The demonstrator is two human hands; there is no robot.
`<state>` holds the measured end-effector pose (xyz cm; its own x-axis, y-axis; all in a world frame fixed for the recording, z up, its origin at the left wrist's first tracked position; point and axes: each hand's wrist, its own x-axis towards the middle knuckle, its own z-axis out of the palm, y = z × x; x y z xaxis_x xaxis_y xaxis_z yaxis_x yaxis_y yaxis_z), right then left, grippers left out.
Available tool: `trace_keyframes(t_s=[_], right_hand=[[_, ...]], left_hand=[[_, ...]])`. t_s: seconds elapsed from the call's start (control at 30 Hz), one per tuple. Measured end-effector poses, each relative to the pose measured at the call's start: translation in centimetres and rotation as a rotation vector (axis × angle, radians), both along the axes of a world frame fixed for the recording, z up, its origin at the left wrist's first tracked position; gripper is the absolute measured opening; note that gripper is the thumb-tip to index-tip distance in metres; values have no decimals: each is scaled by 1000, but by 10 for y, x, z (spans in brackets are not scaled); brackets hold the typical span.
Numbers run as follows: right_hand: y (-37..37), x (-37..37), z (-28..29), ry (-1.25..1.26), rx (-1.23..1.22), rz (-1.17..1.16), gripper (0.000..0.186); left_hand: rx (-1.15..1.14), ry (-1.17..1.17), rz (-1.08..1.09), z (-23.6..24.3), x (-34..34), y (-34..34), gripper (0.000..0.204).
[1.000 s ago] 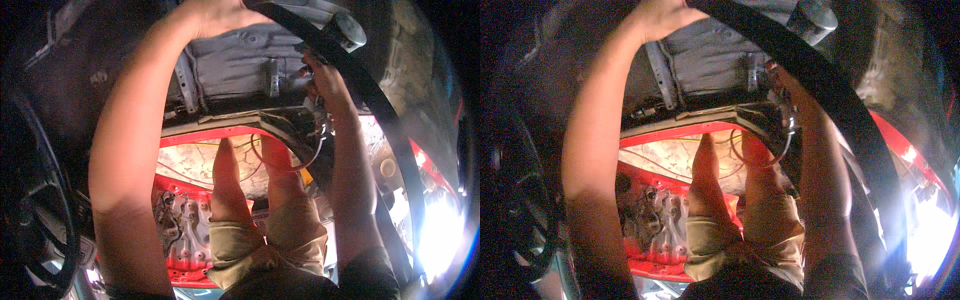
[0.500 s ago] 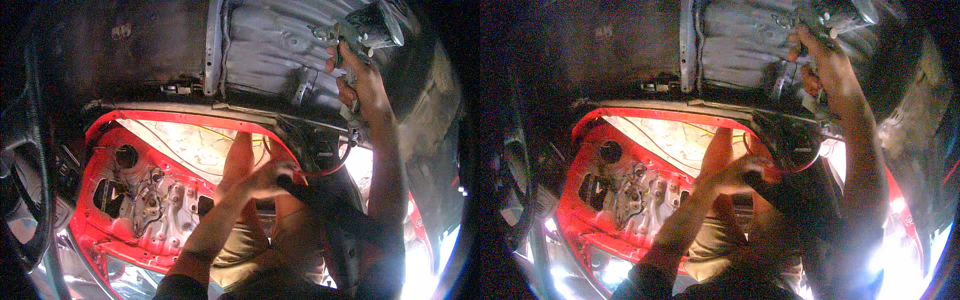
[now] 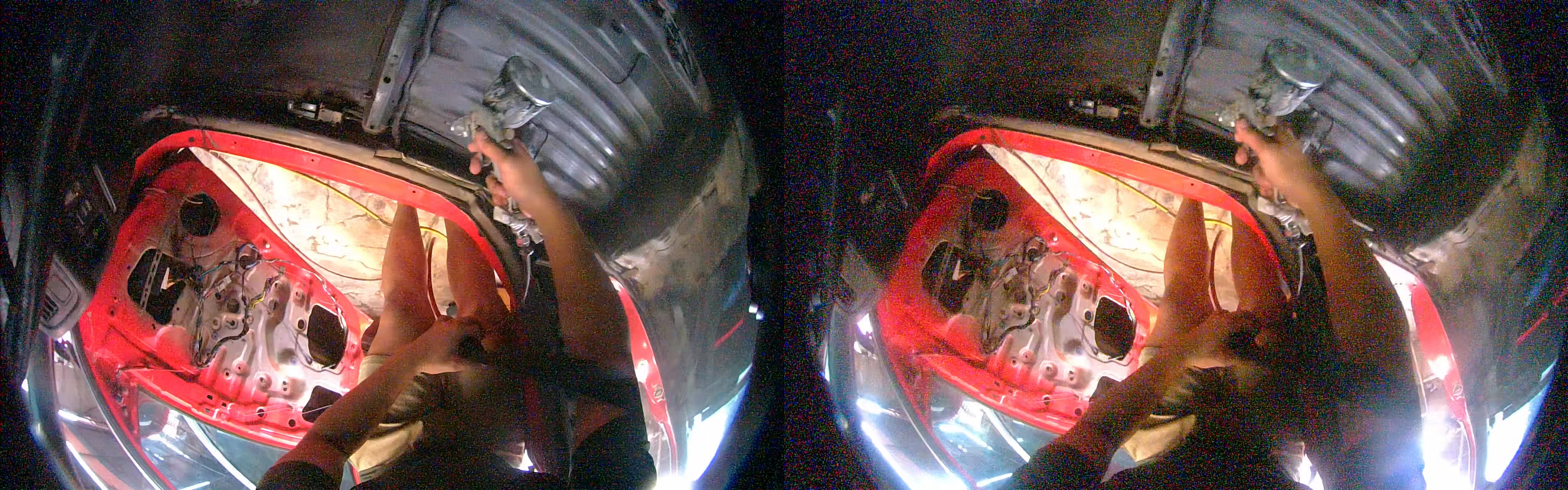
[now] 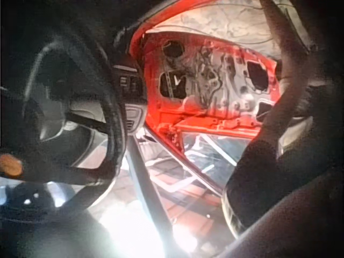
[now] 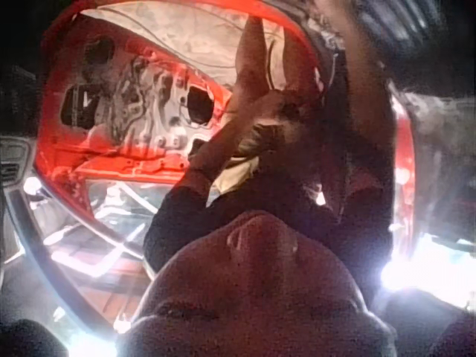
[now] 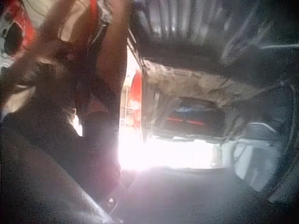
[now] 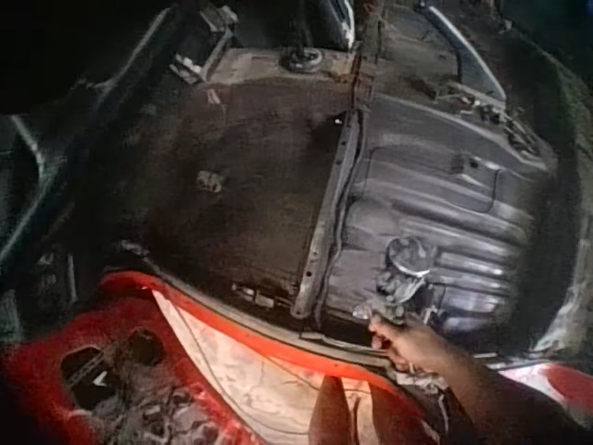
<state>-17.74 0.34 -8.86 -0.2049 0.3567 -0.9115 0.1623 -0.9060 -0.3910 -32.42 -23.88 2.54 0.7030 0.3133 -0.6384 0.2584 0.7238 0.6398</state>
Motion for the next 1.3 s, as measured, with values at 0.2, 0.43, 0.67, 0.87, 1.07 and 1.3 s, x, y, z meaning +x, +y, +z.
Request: trace_keyframes(t_s=[0.2,0.43,0.67,0.87,1.07,1.3], right_hand=[[3,-53,1,-39,266,328,58],[15,-99,1,58,476,382,57],[8,-107,-23,-16,195,569,52],[-11,-104,-22,24,285,470,45],[-4,-129,-12,166,129,327,49],[-3,-125,-11,-68,157,467,63]], left_hand=[[136,66,183,-1,-21,9,49],[360,497,700,6,-38,50,40],[549,389,668,-1,-52,81,44],[589,372,500,-8,-77,68,53],[693,367,378,-8,-103,62,59],[816,372,264,-8,-111,71,63]])
